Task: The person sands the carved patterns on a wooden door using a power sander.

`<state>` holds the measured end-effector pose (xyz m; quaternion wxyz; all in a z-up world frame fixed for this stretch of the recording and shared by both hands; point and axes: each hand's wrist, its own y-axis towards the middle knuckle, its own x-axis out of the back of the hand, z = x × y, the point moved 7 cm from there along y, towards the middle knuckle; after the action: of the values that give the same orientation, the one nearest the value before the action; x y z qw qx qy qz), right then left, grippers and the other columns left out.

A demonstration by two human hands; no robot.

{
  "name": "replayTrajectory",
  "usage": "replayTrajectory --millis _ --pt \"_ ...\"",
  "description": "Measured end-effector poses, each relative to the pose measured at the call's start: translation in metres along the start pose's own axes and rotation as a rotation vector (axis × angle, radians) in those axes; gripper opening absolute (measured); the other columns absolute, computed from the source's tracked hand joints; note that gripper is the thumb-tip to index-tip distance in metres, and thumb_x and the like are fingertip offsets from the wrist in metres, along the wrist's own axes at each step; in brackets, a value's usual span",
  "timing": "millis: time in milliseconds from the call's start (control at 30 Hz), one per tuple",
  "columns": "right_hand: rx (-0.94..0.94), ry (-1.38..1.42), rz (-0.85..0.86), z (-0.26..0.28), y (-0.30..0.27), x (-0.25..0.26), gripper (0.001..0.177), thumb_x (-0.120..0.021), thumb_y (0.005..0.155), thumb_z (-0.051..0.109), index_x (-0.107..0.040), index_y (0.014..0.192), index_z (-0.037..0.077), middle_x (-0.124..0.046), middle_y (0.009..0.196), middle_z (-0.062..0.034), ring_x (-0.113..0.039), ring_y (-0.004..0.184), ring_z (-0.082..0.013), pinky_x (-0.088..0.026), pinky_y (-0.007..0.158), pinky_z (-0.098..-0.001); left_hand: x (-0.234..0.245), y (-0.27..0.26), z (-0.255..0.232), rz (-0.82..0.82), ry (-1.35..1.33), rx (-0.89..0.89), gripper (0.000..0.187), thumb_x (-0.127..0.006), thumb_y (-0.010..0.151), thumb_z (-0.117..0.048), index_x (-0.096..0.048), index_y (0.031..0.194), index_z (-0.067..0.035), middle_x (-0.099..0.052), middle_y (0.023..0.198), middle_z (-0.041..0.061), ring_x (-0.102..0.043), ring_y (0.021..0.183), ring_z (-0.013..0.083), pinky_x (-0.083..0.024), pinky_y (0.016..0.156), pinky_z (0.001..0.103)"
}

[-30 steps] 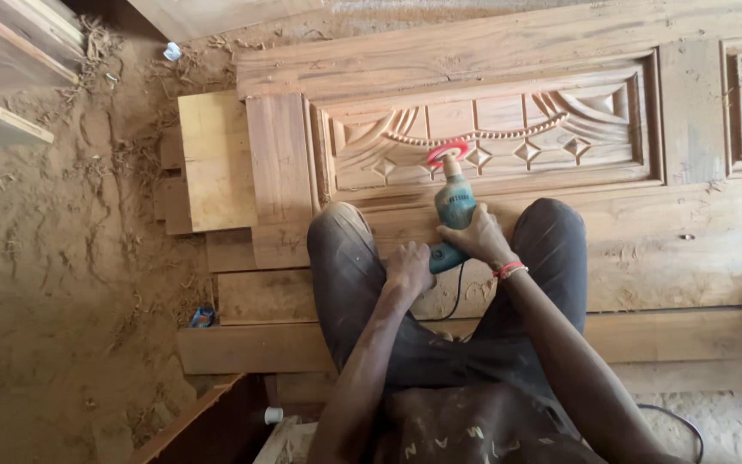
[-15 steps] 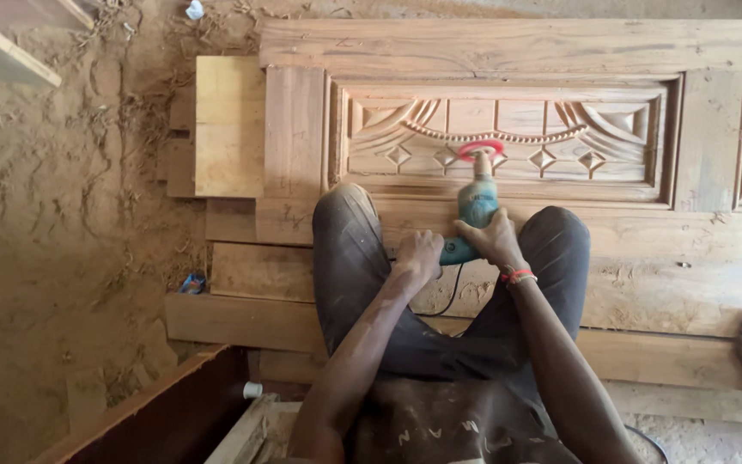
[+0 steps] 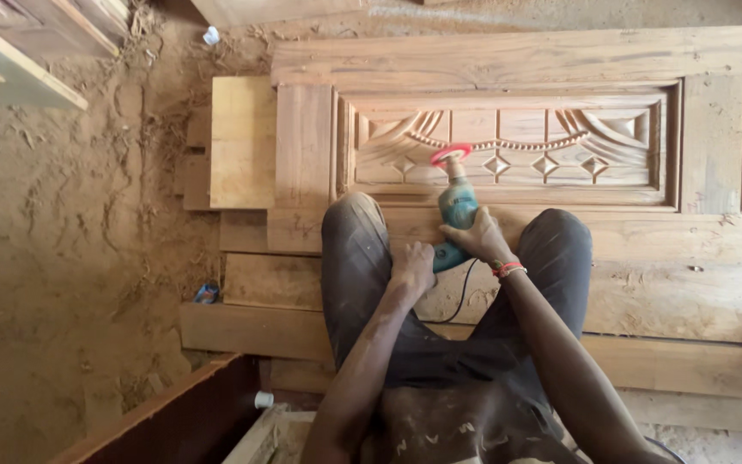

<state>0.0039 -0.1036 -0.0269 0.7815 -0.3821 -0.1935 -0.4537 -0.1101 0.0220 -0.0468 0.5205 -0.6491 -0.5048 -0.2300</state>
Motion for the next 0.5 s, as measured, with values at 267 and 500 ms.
replayTrajectory --millis 267,500 --pt "0.001 0.01 -0.011 -0.011 -0.008 -0.002 0.084 -0.089 0.071 0.052 -0.054 0.106 -0.016 -0.072 0.089 -0.031 -0.073 0.071 -0.0297 -0.058 0.055 -0.0395 -0.065 0.013 0.006 0.046 -0.024 -0.049 0.047 -0.078 0.072 -0.011 -0.063 0.116 -0.004 -0.06 0.122 0.02 -0.056 0.121 0.0414 -0.047 0.098 0.051" --pt "-0.05 0.01 0.014 -0.004 -0.015 -0.005 0.083 -0.087 0.071 0.052 -0.054 0.109 -0.015 -0.071 0.094 -0.0306 -0.073 0.077 -0.0332 -0.059 0.062 -0.044 -0.035 0.003 0.006 0.086 0.048 -0.025 0.035 -0.075 0.08 -0.016 -0.068 0.114 -0.007 -0.065 0.122 0.017 -0.062 0.117 0.0368 -0.053 0.098 0.047"
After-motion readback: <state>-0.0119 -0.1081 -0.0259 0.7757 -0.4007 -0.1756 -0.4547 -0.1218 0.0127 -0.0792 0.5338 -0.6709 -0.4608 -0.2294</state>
